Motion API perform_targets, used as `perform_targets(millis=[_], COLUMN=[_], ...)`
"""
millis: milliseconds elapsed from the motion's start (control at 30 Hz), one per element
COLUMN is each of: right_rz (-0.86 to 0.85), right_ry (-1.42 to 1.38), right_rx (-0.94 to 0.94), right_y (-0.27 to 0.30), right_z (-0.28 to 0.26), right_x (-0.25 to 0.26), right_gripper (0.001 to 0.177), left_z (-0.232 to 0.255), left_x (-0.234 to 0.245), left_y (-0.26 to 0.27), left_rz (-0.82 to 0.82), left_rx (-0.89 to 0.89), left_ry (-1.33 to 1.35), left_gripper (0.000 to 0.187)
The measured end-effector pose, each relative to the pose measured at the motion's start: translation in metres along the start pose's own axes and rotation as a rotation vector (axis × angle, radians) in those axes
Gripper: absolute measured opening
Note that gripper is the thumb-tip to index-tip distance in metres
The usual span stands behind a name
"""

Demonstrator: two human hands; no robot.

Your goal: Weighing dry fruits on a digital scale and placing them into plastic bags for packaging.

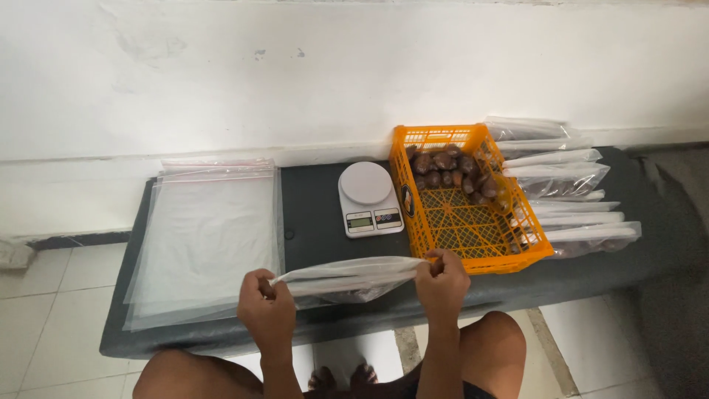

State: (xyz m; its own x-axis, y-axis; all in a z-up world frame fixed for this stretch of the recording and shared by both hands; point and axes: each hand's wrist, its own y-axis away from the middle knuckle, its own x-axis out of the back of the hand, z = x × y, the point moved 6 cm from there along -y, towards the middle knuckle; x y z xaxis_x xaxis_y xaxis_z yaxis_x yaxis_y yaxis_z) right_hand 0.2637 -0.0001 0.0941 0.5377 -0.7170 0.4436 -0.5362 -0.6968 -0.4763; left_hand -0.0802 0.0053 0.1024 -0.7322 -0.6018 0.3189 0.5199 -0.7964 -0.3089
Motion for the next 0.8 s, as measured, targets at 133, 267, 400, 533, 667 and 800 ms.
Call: perform_targets(millis=[133,267,400,533,667,800], right_rz=[-0.24,-0.376,-0.507,-0.527,-0.601,-0.602], right_ry=[0.09,-0.618,-1.197,-1.241,-1.232,-1.202], right_rx=[-0.299,-0.752,-0.681,-0.751,-0.788,-0.883], right_y=[-0.004,0.013,0.02,0.024,0.031,0.039], right_z=[-0.01,0.027,0.043,0.045,0.035,0.046], right_x=[0.004,-0.026,-0.048,-0.058,-0.063,-0.077], right_gripper=[0.018,0.01,0.015,0.006,0.009,0.014], left_z=[-0.004,-0.031,-0.058,-0.033,-0.031,-0.013], left_x=[0.003,-0.019,-0.043,-0.04,-0.047,-0.043], left_y=[-0.006,0.003,0.015,0.018,0.022,0.023], left_rz=[-0.13,-0.386,-0.545,-0.534,-0.591,-0.625], left_rx=[0.132,0.595,0.692,0.706,0.619,0.488], left_ry=[-0.036,0.372,0.92,0.729,0.688,0.627], left_gripper=[0.016,0.016,0.015,0.021,0.021,0.019])
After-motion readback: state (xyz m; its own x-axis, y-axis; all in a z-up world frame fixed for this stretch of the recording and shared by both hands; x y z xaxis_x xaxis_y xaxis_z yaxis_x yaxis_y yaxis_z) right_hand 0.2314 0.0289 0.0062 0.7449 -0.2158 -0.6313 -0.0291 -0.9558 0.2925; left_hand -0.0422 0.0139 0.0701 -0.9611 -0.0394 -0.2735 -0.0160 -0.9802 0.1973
